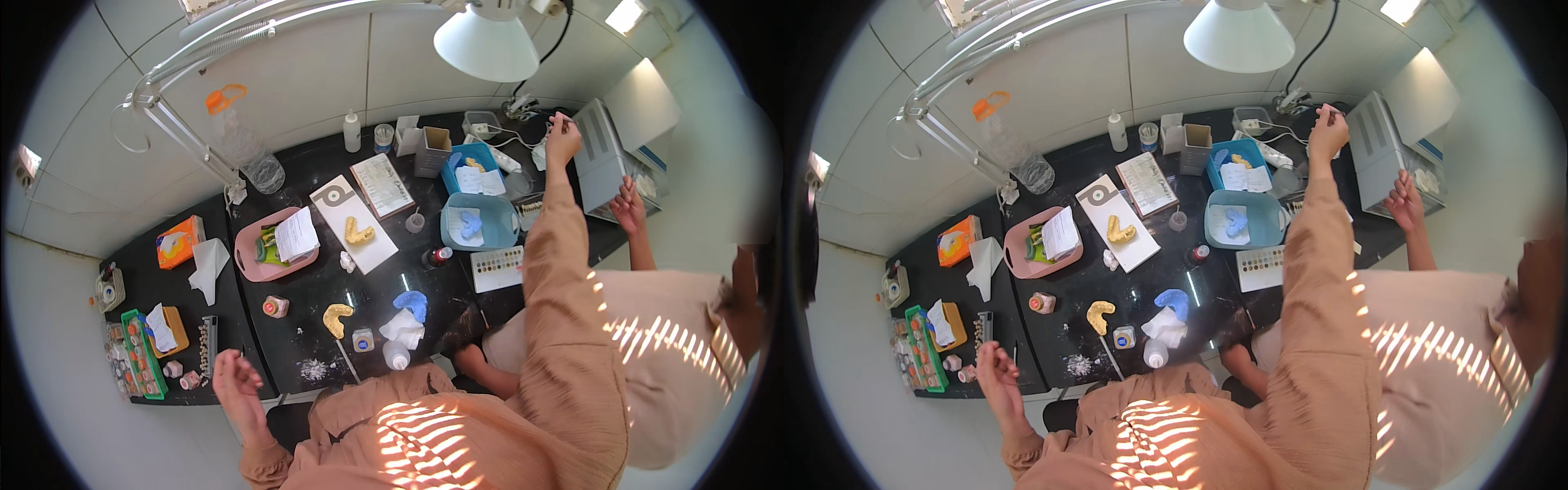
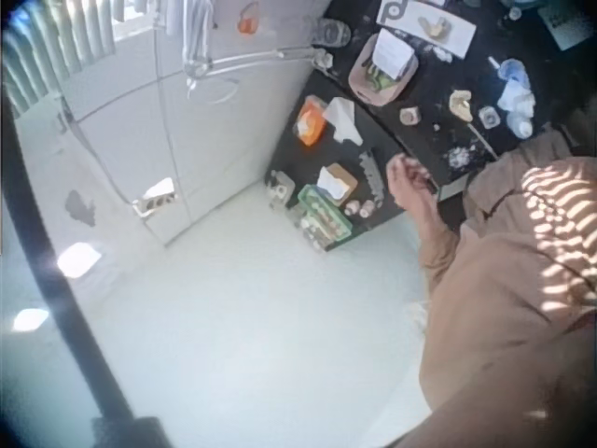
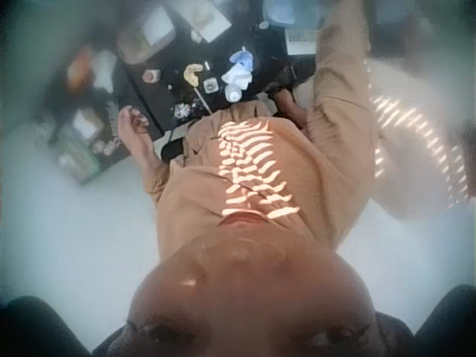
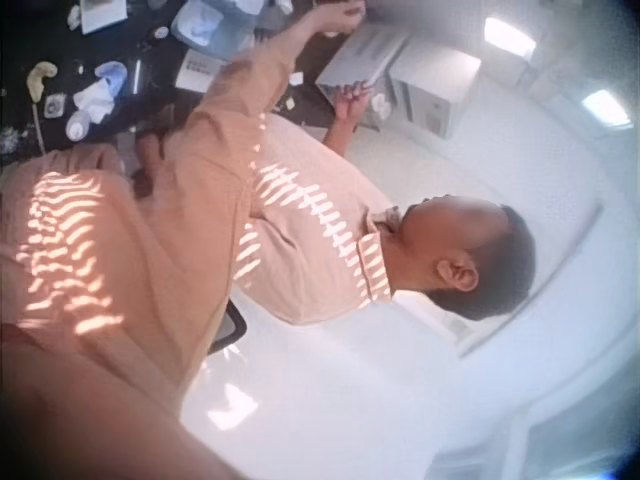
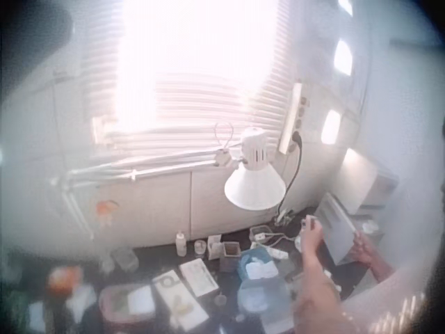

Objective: The person uses a metal spatula to apply a white powder to small tooth-shaped objects held in a metal holder. They wipe the objects with a tissue and place them into a tray. The person then handles a yellow dental mold and organizes various dental materials on the table.

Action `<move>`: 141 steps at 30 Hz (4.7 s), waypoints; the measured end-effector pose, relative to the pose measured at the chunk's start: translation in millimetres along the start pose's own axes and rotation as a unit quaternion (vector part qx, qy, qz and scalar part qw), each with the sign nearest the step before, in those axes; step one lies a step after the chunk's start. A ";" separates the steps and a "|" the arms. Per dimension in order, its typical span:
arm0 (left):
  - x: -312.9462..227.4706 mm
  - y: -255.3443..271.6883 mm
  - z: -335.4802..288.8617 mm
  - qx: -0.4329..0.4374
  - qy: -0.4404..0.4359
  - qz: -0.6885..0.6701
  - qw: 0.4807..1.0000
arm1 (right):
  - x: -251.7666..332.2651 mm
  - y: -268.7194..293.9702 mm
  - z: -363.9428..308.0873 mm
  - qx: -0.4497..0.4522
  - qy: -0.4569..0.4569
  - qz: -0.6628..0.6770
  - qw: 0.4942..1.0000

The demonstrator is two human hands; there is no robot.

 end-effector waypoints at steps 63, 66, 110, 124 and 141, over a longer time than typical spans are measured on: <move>148.3 -59.5 30.0 0.105 -0.020 0.577 0.810 | 105.5 72.2 -224.2 0.379 -0.144 -0.161 0.900; 149.5 -66.8 39.6 0.087 -0.047 0.618 0.780 | 20.0 87.9 -205.0 0.319 -0.143 -0.235 0.907; 122.5 -74.2 53.5 0.088 0.009 0.385 0.919 | 160.2 -157.3 -402.6 0.470 0.163 -0.067 0.865; 140.0 -83.4 64.9 0.129 0.006 0.424 0.897 | 177.3 -74.5 -282.5 0.320 0.090 -0.051 0.942; 142.5 -81.9 75.1 0.109 0.035 0.376 0.919 | 5.0 -37.6 -157.9 0.266 0.030 -0.120 0.956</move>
Point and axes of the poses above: each hand's wrist, its own z-axis towards the middle knuckle, its own y-axis out of the back of the hand, x = y × z, the point moved 9 cm from there along z, towards the middle knuckle, and after that the axes turned 7 degrees about x, right-handed, at the moved point
